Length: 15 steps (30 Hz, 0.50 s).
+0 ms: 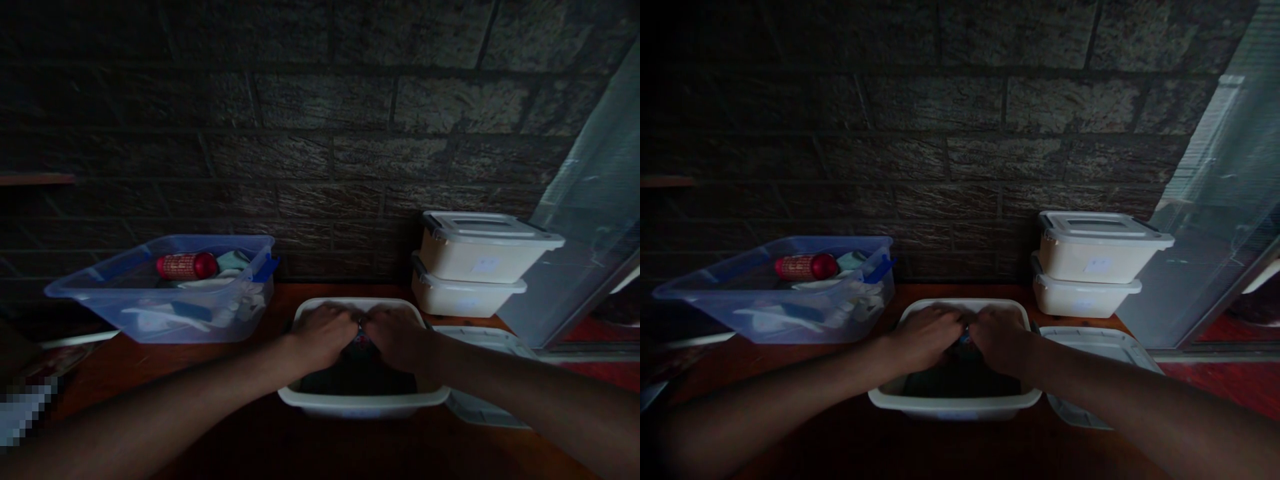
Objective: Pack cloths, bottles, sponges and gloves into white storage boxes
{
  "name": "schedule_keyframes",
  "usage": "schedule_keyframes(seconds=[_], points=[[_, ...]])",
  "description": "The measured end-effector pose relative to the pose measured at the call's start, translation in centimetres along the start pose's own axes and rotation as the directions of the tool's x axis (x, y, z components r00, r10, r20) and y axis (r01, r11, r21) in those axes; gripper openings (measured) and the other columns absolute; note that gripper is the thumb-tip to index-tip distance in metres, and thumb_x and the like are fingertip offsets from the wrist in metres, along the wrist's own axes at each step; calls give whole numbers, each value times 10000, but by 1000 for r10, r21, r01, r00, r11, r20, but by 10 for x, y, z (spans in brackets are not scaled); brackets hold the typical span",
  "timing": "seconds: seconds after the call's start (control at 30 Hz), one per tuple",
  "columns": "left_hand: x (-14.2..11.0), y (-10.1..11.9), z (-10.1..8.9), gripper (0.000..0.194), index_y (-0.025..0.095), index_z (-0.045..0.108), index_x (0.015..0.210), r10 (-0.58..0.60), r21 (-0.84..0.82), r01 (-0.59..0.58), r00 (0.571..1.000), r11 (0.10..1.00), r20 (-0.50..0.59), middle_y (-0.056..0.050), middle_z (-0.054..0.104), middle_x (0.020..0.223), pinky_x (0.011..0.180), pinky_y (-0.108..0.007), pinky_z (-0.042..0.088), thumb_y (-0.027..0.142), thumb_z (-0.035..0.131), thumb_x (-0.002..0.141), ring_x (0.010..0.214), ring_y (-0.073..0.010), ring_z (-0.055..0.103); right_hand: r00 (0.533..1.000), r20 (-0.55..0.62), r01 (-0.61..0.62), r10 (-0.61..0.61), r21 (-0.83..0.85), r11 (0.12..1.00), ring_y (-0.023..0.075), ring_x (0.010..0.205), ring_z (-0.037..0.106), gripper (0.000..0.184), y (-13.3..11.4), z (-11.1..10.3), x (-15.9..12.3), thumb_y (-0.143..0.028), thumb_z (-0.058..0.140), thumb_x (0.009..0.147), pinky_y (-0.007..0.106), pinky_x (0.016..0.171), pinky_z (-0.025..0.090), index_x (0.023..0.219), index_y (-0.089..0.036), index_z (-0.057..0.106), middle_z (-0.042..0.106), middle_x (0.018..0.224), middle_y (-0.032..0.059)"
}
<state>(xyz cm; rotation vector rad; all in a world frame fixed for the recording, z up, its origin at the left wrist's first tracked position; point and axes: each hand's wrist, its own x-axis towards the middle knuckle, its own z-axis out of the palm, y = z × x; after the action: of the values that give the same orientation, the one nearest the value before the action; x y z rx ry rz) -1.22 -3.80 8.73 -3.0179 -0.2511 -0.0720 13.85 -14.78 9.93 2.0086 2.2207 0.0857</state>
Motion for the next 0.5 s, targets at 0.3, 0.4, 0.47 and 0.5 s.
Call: schedule_keyframes(seconds=[0.3,0.4,0.47,0.5], points=[[-1,-1,-2,490,155,674,1191,-54,-55,53,999,997,-4,-140,736,1164,927,-382,557,134,739,705,1098,-323,701,999,-36,13,-13,15,1000,317,939,714,264,2,4,0,-92,569,821,422,753,558,1035,-140,716,733,1026,158],[-2,0,-5,447,159,695,1167,-66,-97,66,998,993,4,-142,740,1146,908,-378,557,139,721,721,1077,-318,705,998,-57,16,-14,33,999,327,956,710,273,4,5,0,-112,589,800,432,758,560,1039,-145,715,732,1040,154],[-3,0,-7,438,170,703,1167,-74,-126,74,997,989,10,-140,737,1162,894,-369,556,145,710,729,1088,-313,701,997,-72,19,-15,51,999,339,987,702,277,5,6,0,-163,626,788,444,771,561,1050,-148,715,727,1076,156],[-3,-1,-8,431,176,708,1161,-76,-142,77,997,987,12,-137,737,1161,876,-362,558,150,707,731,1083,-311,702,997,-78,20,-16,62,998,345,1004,698,282,5,6,0,-200,641,788,449,778,561,1056,-150,716,724,1093,158]])
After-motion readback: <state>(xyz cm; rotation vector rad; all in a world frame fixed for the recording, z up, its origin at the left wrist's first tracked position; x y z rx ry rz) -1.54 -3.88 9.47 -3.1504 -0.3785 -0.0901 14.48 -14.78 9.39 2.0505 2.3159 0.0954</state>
